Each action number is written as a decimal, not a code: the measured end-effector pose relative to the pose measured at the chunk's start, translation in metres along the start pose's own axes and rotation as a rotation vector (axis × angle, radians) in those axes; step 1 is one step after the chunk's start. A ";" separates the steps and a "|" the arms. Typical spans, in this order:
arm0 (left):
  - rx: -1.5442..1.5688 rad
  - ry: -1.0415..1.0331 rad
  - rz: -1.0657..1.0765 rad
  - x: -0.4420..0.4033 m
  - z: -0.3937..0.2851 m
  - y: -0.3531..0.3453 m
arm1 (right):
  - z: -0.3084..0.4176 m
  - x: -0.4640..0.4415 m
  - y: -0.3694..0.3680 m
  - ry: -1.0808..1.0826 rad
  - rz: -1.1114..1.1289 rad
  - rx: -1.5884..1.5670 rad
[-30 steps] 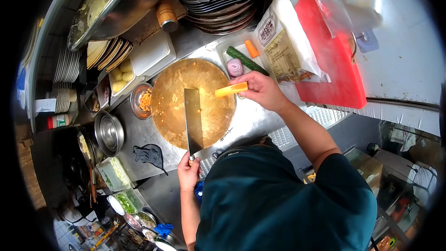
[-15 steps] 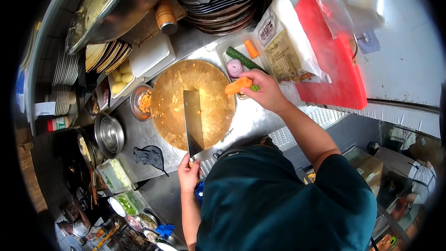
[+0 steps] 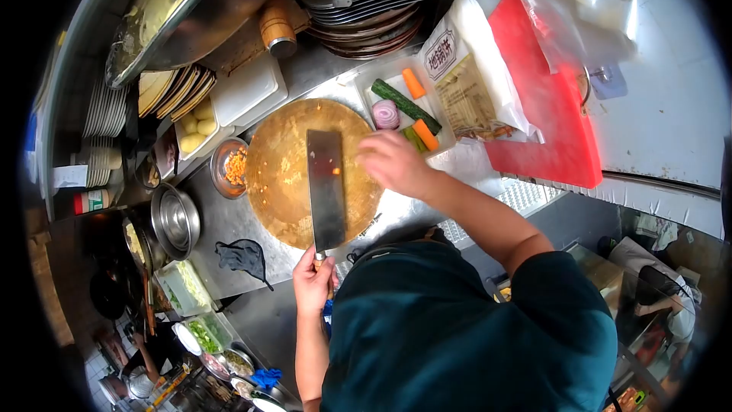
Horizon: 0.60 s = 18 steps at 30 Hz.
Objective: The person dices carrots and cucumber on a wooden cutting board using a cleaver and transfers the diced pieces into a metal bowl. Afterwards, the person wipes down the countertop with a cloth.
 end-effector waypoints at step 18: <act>-0.210 0.005 -0.207 0.026 0.029 0.048 | -0.223 0.069 -0.065 -0.888 0.714 0.490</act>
Point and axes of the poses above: each hand's wrist, its own x-axis away from the middle knuckle, its own y-axis out of the back of the hand, z = x × y, the point moved 9 cm from there along -x, towards the middle knuckle, and after that the axes turned 2 degrees about -y, right-handed, at the moved point
